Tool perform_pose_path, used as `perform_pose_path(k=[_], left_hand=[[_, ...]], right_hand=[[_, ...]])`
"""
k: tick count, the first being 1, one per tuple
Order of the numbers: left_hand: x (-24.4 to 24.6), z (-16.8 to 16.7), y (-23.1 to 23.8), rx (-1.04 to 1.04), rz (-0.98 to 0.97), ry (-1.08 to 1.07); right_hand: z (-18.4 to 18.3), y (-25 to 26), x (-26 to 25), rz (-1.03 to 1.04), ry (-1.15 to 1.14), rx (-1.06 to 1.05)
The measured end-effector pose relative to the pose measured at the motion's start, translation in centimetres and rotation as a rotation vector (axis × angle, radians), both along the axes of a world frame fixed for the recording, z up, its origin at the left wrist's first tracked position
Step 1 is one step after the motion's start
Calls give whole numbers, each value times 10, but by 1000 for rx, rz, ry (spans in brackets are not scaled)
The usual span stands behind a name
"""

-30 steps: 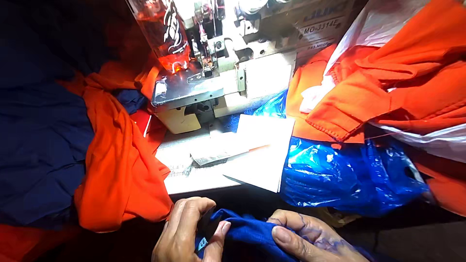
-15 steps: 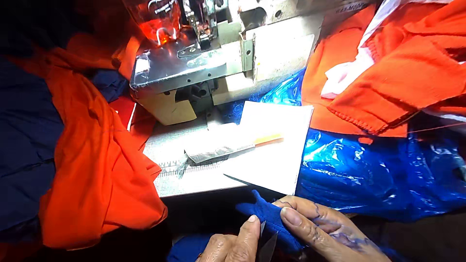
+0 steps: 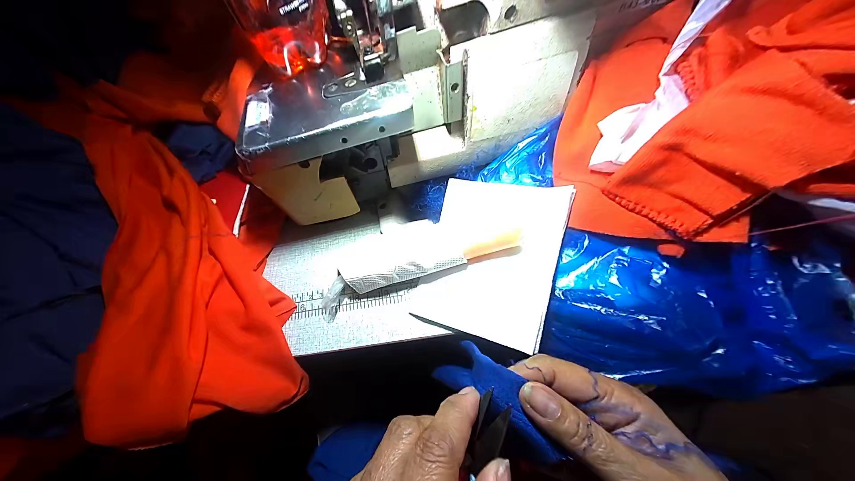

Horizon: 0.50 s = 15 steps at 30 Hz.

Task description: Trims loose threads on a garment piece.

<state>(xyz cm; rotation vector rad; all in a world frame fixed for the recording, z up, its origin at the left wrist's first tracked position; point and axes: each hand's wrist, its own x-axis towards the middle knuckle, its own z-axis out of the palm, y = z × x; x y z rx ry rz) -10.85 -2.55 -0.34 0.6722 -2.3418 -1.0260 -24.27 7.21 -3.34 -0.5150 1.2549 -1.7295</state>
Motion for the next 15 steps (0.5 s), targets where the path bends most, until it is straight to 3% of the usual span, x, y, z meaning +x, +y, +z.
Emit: perform_pose_path(k=[9,15], left_hand=[[3,-2,-1,-8,-25,53],[7,5,0,-48,-57,-13]], right_hand=[[12,-2,1,-27,-337,70],[14,0,1,-50,-358,85]])
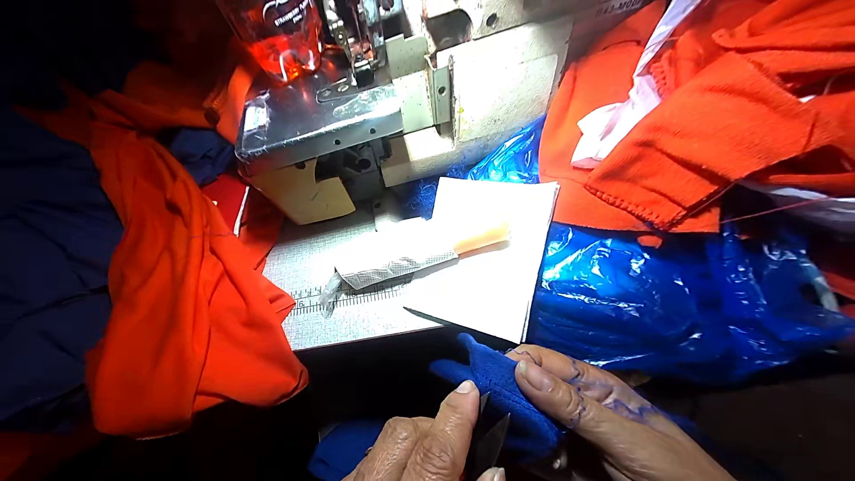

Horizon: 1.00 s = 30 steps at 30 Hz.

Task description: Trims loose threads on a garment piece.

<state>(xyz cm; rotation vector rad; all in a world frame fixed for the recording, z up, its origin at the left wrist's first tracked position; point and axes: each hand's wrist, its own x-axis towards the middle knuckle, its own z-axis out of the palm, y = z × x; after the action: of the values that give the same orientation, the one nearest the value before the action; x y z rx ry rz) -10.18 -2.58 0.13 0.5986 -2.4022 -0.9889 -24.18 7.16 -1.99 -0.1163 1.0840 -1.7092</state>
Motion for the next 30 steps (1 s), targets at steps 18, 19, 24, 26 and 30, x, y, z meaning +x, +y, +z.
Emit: perform_pose_path(k=[18,19,24,26,30], left_hand=[[-5,-12,3,15,80,123],[-5,-12,3,17,89,129],[-1,-6,2,26,15,94],[0,-3,5,21,-17,78],[0,0,8,-25,-22,32]], right_hand=[[0,1,3,22,68,-42],[0,1,3,20,80,-36],[-1,1,2,-1,90,-53],[-1,1,2,-5,101,-54],[-1,1,2,-3,177,-31]])
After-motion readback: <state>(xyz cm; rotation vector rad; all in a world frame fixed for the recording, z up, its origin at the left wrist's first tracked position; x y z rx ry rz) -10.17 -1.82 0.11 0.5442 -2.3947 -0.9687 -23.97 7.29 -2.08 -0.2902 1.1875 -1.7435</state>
